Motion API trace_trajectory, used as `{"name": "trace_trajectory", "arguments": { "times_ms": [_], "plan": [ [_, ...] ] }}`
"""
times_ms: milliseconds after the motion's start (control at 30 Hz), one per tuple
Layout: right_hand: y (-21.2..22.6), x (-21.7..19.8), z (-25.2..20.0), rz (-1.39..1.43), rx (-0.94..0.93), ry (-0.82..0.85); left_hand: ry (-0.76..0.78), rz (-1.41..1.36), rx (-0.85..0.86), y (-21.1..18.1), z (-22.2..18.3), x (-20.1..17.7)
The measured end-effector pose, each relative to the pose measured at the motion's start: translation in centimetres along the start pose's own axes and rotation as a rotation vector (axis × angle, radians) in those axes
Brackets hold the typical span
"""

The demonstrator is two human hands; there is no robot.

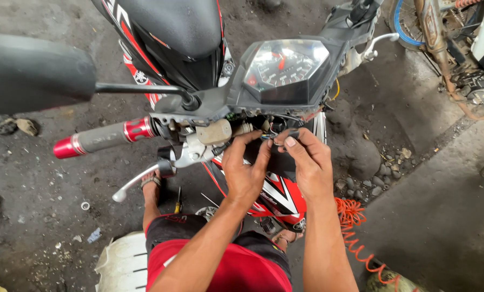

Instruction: Repairing the electrical wiring behind the headlight of a motorcycle

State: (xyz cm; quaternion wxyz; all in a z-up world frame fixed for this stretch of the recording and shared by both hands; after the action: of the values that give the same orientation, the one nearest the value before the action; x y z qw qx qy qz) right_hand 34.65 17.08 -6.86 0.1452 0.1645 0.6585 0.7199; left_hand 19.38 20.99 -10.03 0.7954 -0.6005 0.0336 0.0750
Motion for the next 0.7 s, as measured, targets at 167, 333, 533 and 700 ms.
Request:
{"name": "trace_trajectory", "arguments": {
  "times_ms": [167,333,533,700],
  "plan": [
    [2.3,0.6,0.1,-0.135,-0.07,0.014,-0.066,-0.143,-0.133,1.0,-0.6,-0.1],
    [-2.3,-1.5,0.3,-0.321,0.16,-0.019,0.019,-0.202,-0.176,3.2,-0.7,-0.1],
    [-3.1,-1.2,0.5,-0.185,0.361,-0.095,-0.034,-0.234,-0.199,5.7,-0.6,0.3],
    [-0.4,-0.7,1.7,-0.356,0.178,-0.021,0.057,0.075,-0.395,8.9,0.0,1.3]
  ]
}}
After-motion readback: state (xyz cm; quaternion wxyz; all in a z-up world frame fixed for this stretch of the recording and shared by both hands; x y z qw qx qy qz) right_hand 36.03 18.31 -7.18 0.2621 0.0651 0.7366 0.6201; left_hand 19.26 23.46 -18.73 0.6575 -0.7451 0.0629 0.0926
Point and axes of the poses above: each hand's wrist, its own z-axis towards the middle knuckle, its own x-axis out of the palm, y = z × x, the point moved 8 cm from there along z, towards the middle knuckle, and after that the axes turned 2 degrees about -z, right-handed, at the moved point
